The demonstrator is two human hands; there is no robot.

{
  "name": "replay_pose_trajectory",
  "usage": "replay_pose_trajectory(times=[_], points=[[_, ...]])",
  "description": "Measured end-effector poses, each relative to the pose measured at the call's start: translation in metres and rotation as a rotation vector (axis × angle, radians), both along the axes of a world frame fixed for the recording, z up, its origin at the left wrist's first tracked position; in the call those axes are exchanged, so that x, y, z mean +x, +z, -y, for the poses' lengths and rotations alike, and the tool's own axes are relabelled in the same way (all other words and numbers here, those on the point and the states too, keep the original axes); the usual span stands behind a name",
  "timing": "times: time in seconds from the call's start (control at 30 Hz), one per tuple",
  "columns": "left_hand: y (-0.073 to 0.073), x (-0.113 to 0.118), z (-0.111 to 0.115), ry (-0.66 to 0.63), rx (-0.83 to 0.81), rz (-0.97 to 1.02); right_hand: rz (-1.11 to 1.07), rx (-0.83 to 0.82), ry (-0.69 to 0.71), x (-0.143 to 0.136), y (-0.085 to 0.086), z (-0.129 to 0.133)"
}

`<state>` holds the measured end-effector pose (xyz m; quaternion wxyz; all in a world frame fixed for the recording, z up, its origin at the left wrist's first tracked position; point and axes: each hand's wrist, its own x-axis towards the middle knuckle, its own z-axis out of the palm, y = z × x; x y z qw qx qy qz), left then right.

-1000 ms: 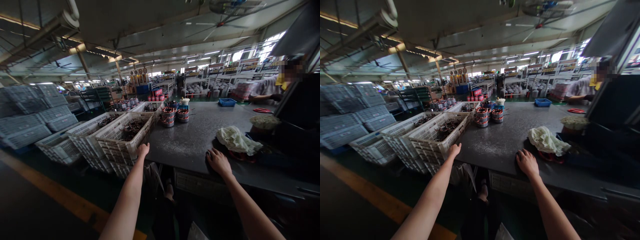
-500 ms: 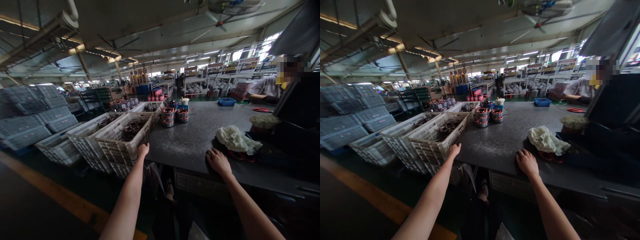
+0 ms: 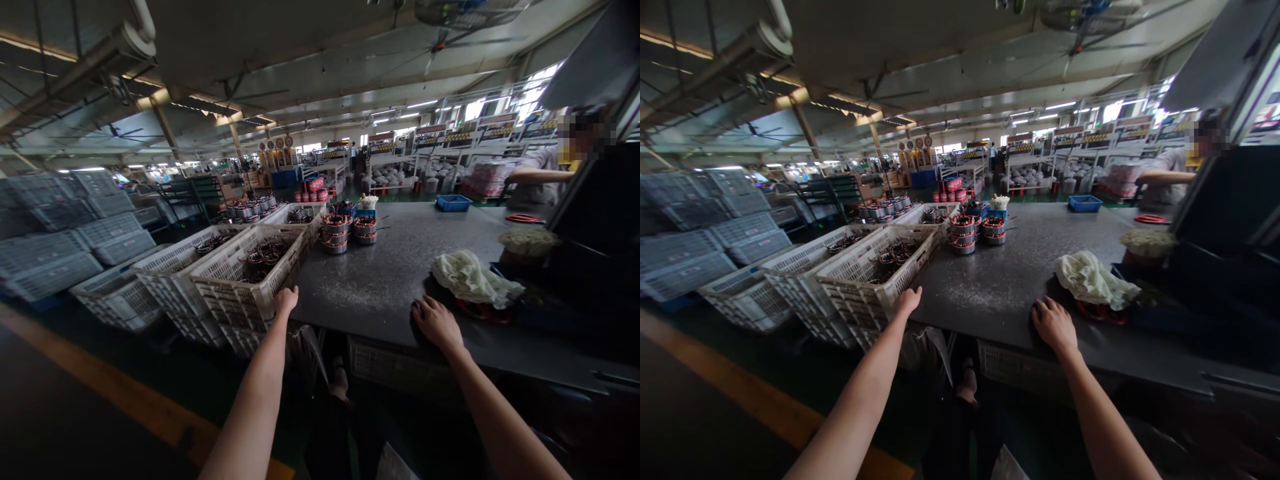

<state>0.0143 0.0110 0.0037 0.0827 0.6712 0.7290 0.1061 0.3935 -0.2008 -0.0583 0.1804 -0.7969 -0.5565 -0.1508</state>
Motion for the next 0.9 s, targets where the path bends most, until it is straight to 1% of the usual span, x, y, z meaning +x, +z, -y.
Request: replay_pose_trajectory(times=[0.1, 0.23, 0.4, 0.6, 0.7, 0.8, 0.9], points=[[0.001, 0.0, 0.0, -0.002, -0.003, 0.001, 0.003, -0.019, 0.002, 0.001, 0.0, 0.0], [0.001, 0.0, 0.001, -0.003, -0.005, -0.002, 0.013, -0.002, 0.012, 0.001, -0.002, 0.0], [0.001, 0.0, 0.001, -0.007, -0.003, -0.008, 0.014, 0.059, 0.016, 0.001, -0.002, -0.001], [0.002, 0.001, 0.002, -0.011, -0.004, -0.013, 0.016, 0.169, -0.054, -0.002, 0.009, 0.005], [0.004, 0.001, 0.003, -0.01, -0.003, -0.014, -0.05, 0.133, -0.096, -0.005, 0.014, 0.011], [0.005, 0.001, 0.005, -0.006, 0.0, -0.017, 0.0, 0.1, -0.035, -0.007, 0.017, 0.015], [0.005, 0.001, 0.005, -0.006, 0.004, -0.017, 0.082, 0.127, 0.044, -0.007, 0.019, 0.015]])
